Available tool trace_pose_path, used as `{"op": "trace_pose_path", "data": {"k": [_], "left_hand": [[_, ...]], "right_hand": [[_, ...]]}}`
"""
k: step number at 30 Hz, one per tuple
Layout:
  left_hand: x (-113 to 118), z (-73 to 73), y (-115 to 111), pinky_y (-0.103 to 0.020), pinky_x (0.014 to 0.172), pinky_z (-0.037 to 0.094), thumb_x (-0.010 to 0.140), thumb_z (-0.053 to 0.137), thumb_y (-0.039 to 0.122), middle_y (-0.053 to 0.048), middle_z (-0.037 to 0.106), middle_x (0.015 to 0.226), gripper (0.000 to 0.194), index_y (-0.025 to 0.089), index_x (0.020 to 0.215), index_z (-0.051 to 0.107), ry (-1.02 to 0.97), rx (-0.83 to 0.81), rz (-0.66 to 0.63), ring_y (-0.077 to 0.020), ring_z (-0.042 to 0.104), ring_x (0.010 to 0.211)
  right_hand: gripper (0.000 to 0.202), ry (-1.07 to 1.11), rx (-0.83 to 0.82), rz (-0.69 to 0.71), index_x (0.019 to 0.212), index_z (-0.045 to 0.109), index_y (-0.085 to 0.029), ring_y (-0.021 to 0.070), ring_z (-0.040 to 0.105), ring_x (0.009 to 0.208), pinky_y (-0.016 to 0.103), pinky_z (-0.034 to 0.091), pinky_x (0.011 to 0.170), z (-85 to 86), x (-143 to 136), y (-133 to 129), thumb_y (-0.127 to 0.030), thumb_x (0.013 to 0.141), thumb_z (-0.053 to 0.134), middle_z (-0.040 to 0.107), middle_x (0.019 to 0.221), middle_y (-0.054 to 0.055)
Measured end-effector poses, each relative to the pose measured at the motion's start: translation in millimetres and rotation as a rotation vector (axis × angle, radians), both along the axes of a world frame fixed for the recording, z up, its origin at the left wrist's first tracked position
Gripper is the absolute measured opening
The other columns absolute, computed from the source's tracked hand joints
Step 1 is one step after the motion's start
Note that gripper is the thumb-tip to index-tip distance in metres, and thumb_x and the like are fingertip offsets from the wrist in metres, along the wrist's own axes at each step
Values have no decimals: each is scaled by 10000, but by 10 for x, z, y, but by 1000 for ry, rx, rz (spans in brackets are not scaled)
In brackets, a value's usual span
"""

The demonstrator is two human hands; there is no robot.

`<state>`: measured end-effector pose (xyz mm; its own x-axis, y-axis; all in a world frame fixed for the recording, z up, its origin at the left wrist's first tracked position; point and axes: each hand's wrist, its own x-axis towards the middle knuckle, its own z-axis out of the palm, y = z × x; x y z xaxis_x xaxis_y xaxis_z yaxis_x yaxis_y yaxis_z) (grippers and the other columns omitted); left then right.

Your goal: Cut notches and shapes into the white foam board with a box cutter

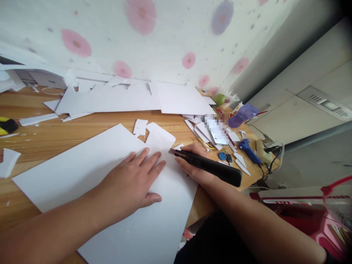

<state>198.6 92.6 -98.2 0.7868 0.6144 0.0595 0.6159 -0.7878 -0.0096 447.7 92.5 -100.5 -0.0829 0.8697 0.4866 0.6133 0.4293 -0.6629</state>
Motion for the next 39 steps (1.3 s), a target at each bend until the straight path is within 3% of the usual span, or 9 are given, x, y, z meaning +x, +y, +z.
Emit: {"op": "trace_pose_path", "data": {"k": [22,28,39], "left_hand": [[69,157,-1,-709,1148,502,900,830,543,-217,390,1654,826,148,1561,530,133,-88,30,-525,439,1504],[63,144,-8,-719,1147,497,889,842,547,-230,434,1640,819,154,1548,552,103,-90,27,-534,444,1500],[70,131,21,-677,1139,504,858,875,541,-213,524,1606,806,182,1521,587,30,-118,64,-514,483,1485]], "right_hand": [[92,-9,11,48,912,642,-265,155,684,636,279,541,601,-2,-23,-28,-279,883,728,725,739,-30],[99,-73,28,82,903,621,-263,153,665,619,269,516,587,60,-48,-1,-237,874,712,708,715,-34],[168,-168,76,136,822,501,-269,142,543,544,274,441,532,-27,24,8,-289,869,661,593,651,-43]]}}
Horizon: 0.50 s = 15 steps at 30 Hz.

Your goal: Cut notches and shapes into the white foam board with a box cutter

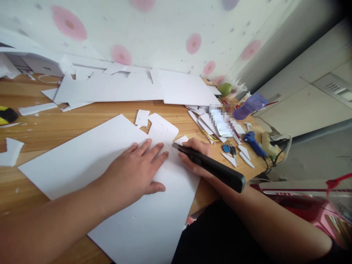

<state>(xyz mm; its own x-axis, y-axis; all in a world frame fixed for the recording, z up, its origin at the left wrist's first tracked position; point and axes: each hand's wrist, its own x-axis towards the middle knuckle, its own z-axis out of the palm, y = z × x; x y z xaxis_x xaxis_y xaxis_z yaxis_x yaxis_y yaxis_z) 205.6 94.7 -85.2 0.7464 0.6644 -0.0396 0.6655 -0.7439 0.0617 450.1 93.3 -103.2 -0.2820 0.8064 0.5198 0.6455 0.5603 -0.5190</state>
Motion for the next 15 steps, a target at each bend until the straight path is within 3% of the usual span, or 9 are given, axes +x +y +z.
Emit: {"op": "trace_pose_path", "data": {"k": [15], "left_hand": [[18,64,21,-677,1168,485,877,860,541,-212,477,1637,812,181,1541,563,78,-25,9,-503,451,1513]], "right_hand": [[137,-20,-39,57,819,511,-259,129,561,560,264,431,528,89,129,-103,-254,864,640,597,664,-41]]}}
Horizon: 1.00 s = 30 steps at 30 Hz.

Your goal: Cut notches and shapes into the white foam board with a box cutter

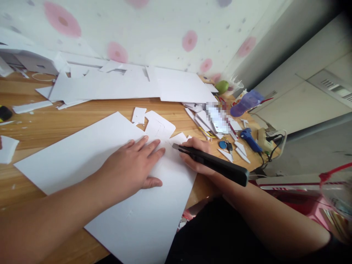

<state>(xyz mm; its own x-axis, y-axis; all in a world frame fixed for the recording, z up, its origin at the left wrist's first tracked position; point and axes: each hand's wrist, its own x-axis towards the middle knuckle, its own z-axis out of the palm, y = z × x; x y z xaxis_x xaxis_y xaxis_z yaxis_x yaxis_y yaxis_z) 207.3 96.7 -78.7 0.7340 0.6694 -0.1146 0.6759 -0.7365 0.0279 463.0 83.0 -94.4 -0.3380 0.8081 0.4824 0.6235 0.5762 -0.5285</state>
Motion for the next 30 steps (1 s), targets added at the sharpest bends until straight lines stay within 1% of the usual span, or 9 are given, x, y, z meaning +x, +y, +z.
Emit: {"op": "trace_pose_path", "data": {"k": [8,12,14,16,20,24,27,29,30], "left_hand": [[0,-4,6,-656,1184,470,888,839,579,-204,478,1642,813,194,1546,556,3,-18,7,-491,442,1524],[-5,-29,23,-664,1184,462,875,848,587,-205,485,1639,828,202,1547,557,-25,-39,14,-503,438,1522],[-17,-42,33,-676,1188,453,870,851,588,-207,477,1644,841,201,1553,550,-41,-48,14,-508,429,1527],[-40,-61,36,-686,1200,434,869,855,572,-202,449,1662,844,201,1560,543,-54,-47,9,-507,410,1539],[-105,-165,62,-682,1201,436,886,839,523,-198,432,1670,803,190,1557,549,-70,-17,-8,-510,419,1532],[-177,-257,187,-658,1184,471,900,763,542,-155,455,1663,737,223,1537,578,-105,10,-18,-488,433,1531],[-274,-143,183,-604,1175,496,931,635,582,-145,498,1648,647,216,1464,647,-176,32,14,-449,481,1512],[-406,-7,30,-517,1142,533,983,510,633,-142,606,1561,631,213,1427,666,-238,64,58,-393,592,1426],[-496,46,-99,-450,1078,573,1010,453,648,-122,694,1448,613,231,1400,675,-266,68,84,-349,676,1322]], "right_hand": [[114,-27,-19,-16,838,540,-255,141,565,584,283,428,548,-22,17,-53,-257,867,650,616,698,-24],[118,-13,-15,6,823,526,-256,133,550,559,276,428,549,-28,11,-68,-256,867,635,598,653,-38],[117,22,-53,-1,815,533,-256,135,553,562,275,434,556,-32,16,-64,-257,854,644,597,650,-39],[98,72,-158,-41,848,580,-253,152,600,624,286,463,598,-25,18,-53,-281,850,674,645,707,-24],[181,274,-320,-180,881,621,-261,197,639,748,336,514,695,79,-25,-19,-360,780,734,686,815,-10],[234,626,-379,-275,783,591,-251,178,589,712,306,506,650,239,-83,-28,-320,652,773,619,739,-39],[240,863,-530,-308,749,594,-239,144,538,600,265,450,541,249,-89,-113,-267,592,774,580,644,-62],[228,965,-576,-315,738,594,-234,124,505,537,253,420,502,207,-79,-188,-247,587,763,569,595,-70],[221,994,-575,-316,729,594,-231,117,496,520,248,413,495,183,-72,-225,-237,585,761,567,576,-72]]}}
